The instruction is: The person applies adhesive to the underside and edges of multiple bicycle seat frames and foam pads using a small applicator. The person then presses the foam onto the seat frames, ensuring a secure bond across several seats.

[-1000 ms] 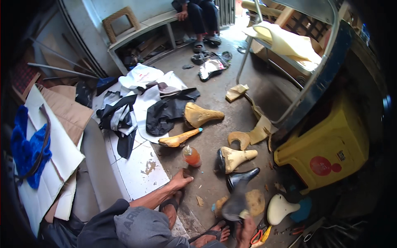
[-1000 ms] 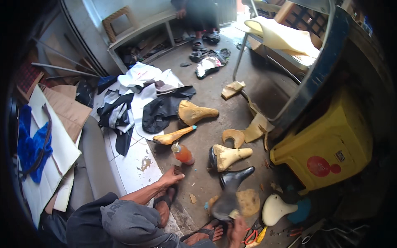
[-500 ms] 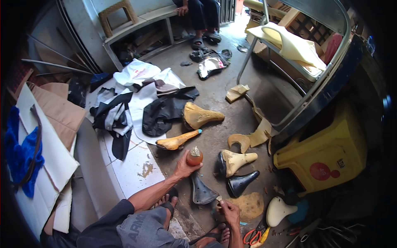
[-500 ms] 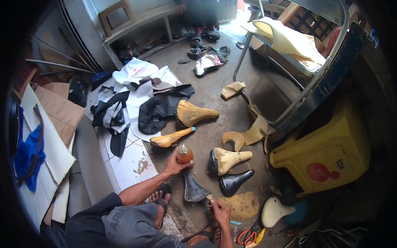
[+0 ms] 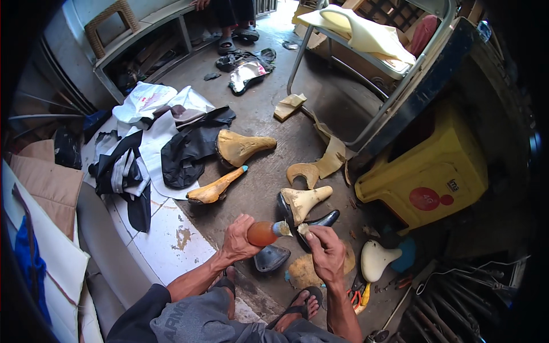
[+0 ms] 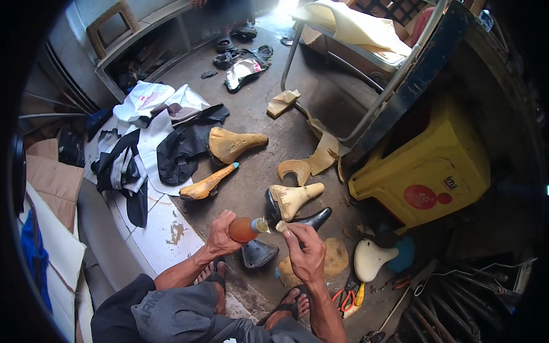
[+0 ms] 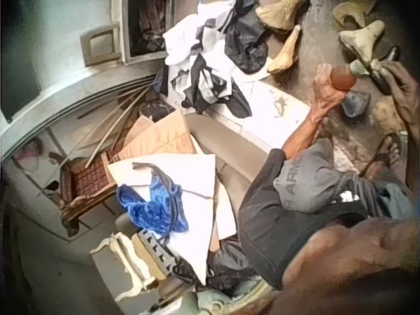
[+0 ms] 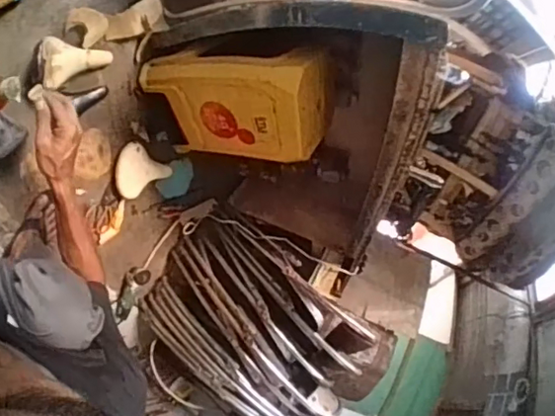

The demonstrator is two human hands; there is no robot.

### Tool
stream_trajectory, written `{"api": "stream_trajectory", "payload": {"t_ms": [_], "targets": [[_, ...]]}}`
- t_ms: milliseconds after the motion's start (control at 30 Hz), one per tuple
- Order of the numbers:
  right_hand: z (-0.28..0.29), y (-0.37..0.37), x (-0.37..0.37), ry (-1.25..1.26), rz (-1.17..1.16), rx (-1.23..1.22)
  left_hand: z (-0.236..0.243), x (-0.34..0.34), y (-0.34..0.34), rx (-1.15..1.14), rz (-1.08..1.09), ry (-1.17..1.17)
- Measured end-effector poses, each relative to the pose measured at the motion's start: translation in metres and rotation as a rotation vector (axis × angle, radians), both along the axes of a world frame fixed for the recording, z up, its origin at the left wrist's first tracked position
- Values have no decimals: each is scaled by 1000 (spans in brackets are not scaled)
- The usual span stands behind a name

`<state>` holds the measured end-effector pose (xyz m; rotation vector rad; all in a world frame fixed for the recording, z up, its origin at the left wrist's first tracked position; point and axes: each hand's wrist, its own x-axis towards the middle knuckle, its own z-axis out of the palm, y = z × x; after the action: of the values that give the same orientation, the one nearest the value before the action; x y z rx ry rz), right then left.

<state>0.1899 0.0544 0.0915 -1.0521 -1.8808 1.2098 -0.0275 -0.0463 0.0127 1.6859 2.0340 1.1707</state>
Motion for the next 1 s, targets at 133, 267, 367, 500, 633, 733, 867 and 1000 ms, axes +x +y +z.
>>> {"api": "stream_trajectory", "payload": {"t_ms": [133, 267, 367, 500, 633, 733, 867, 1000], "targets": [[8, -12, -12, -72, -36, -79, -5, 3, -13, 27, -31, -15], [7, -18, -17, -16, -107, -157, -5, 2, -18, 36, -46, -6], [9, -21, -21, 11, -119, -158, -2, -1, -22, 41, -45, 3], [8, -25, -25, -32, -52, -148, 4, -3, -26, 7, -35, 20], [4, -22, -27, -137, 26, 298, 8, -2, -25, 11, -34, 55], [5, -23, -20, -227, 49, 360, 10, 2, -24, -24, -20, 91], [-4, -26, -15, -230, 104, 281, 10, 7, -25, -120, 8, 150], [-7, -37, -8, 143, 391, -477, -14, -10, -24, -203, 156, 137]]}}
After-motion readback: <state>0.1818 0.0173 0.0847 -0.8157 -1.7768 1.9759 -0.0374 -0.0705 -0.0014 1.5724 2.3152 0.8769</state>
